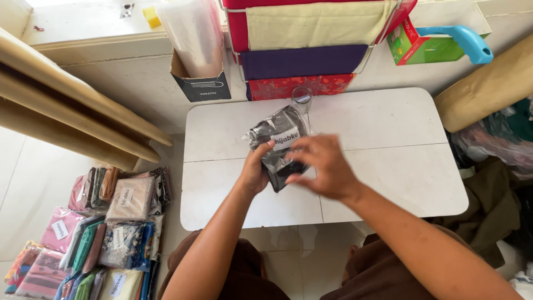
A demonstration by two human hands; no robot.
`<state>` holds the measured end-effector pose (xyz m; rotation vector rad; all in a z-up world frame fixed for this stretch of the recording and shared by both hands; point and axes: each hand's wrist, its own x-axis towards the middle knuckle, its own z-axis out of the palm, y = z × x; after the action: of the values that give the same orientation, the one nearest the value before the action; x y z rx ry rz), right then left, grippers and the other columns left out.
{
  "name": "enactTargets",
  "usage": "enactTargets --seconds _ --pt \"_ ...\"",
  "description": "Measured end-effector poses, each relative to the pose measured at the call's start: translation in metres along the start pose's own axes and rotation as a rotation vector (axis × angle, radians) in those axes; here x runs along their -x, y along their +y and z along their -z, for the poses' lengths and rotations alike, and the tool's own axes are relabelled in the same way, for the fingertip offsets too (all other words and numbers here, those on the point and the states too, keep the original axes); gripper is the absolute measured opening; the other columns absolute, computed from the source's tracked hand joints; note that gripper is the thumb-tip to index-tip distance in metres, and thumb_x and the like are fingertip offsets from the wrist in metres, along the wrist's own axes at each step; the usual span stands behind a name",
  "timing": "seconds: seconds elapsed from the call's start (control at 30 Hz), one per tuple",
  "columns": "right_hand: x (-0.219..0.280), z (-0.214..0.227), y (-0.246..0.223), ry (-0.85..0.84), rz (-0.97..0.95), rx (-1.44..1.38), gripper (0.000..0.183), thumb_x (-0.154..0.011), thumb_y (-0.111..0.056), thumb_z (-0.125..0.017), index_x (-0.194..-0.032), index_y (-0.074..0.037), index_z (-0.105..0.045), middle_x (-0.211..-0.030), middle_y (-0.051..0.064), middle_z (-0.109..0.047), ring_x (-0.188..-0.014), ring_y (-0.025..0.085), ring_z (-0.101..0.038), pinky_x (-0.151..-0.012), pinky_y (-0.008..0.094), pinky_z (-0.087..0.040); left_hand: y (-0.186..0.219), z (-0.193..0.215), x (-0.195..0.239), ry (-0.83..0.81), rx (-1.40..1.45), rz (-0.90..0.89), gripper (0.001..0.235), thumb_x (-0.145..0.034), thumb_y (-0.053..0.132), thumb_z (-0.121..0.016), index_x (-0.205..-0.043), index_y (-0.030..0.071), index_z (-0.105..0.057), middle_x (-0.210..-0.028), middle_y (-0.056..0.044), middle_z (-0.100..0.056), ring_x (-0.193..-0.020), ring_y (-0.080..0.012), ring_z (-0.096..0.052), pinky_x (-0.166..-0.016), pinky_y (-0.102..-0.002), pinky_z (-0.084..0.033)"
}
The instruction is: The person folds a black embroidered cloth and places it into a clear plastic bag, then seals the bag. Next, the person unfolds a brown cloth on the table, smooths it out, and folds it neatly.
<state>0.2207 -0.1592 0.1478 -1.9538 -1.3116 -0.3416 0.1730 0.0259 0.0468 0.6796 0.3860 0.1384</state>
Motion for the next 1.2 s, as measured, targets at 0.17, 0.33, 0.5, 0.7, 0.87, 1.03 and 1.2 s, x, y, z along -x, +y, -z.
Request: enactTargets --seconds 0.17,0.33,0.5,0.7,0.87,1.03,1.2 --pt "-0.006 0.017 0.051 0.081 -0.59 -0.256 0.073 -0.089 -0.069 -0.066 -0.135 -0.018 -0.045 -0.134 0.011 -0.05 -0.126 0.031 -0.053 -0.102 0.045 -0.039 0.017 -0.013 0.022 0.035 -0.07 0.072 0.037 -0.079 0.004 -0.076 -0.115 0.005 -0.068 -0.094 -0.014 -0.07 -0.086 -0.0315 -0.074 -0.079 -0.052 -0.062" --pt "0.011 0.01 0.077 -0.251 -0.938 -0.891 0.06 -0.09 -0.03 -0.077 -0.144 -0.019 -0.054 -0.114 0.006 -0.07 -0.092 0.017 -0.074 -0.073 0.029 -0.061 0.022 -0.025 0.03 0.017 -0.176 0.146 0.035 -0.081 0.006 -0.079 -0.115 0.005 -0.068 -0.093 -0.013 -0.071 -0.087 -0.0303 -0.075 -0.081 -0.049 -0.062" --pt "0.012 0.024 0.082 -0.41 -0.64 -0.893 0.117 -0.076 -0.022 -0.079 -0.166 -0.028 -0.005 -0.165 0.018 -0.02 -0.124 0.035 -0.054 -0.092 0.046 -0.055 0.062 -0.067 0.058 0.027 -0.197 0.334 0.111 -0.081 0.087 -0.041 -0.16 0.01 -0.035 -0.151 -0.029 -0.049 -0.136 -0.0463 -0.051 -0.112 -0.06 -0.042" --pt "0.005 0.022 0.077 -0.275 -0.487 -0.527 0.032 -0.082 -0.024 -0.086 -0.112 -0.017 -0.078 -0.144 0.004 -0.062 -0.134 0.031 -0.056 -0.109 0.046 -0.043 0.038 -0.024 0.039 -0.082 -0.271 0.391 0.108 -0.08 0.09 -0.042 -0.156 0.013 -0.045 -0.14 -0.026 -0.06 -0.126 -0.0427 -0.06 -0.105 -0.059 -0.05" --pt "0.007 0.008 0.098 0.112 -0.875 -0.885 0.015 -0.097 -0.024 -0.074 -0.095 -0.009 -0.076 -0.084 0.007 -0.076 -0.078 0.015 -0.074 -0.077 0.031 -0.059 0.013 0.01 0.019 -0.166 -0.359 0.438 0.078 -0.081 0.059 -0.069 -0.137 0.006 -0.062 -0.12 -0.024 -0.071 -0.107 -0.0392 -0.071 -0.092 -0.058 -0.058" --pt "0.005 0.01 0.089 0.081 -1.169 -0.906 0.058 -0.1 -0.063 -0.054 -0.115 -0.012 -0.075 -0.093 0.011 -0.079 -0.08 0.017 -0.078 -0.062 0.023 -0.058 0.014 -0.004 0.02 -0.12 -0.33 0.334 0.037 -0.089 0.027 -0.081 -0.119 0.007 -0.07 -0.105 -0.02 -0.076 -0.098 -0.0365 -0.075 -0.088 -0.054 -0.061" --pt "0.01 0.011 0.089 -0.117 -0.911 -1.015 0.032 -0.09 -0.018 -0.077 -0.12 -0.008 -0.074 -0.101 0.007 -0.079 -0.088 0.016 -0.076 -0.073 0.026 -0.062 0.013 0.007 0.006 -0.036 -0.275 0.224 0.035 -0.085 0.028 -0.079 -0.115 0.011 -0.072 -0.105 -0.019 -0.076 -0.101 -0.0351 -0.074 -0.096 -0.054 -0.057"
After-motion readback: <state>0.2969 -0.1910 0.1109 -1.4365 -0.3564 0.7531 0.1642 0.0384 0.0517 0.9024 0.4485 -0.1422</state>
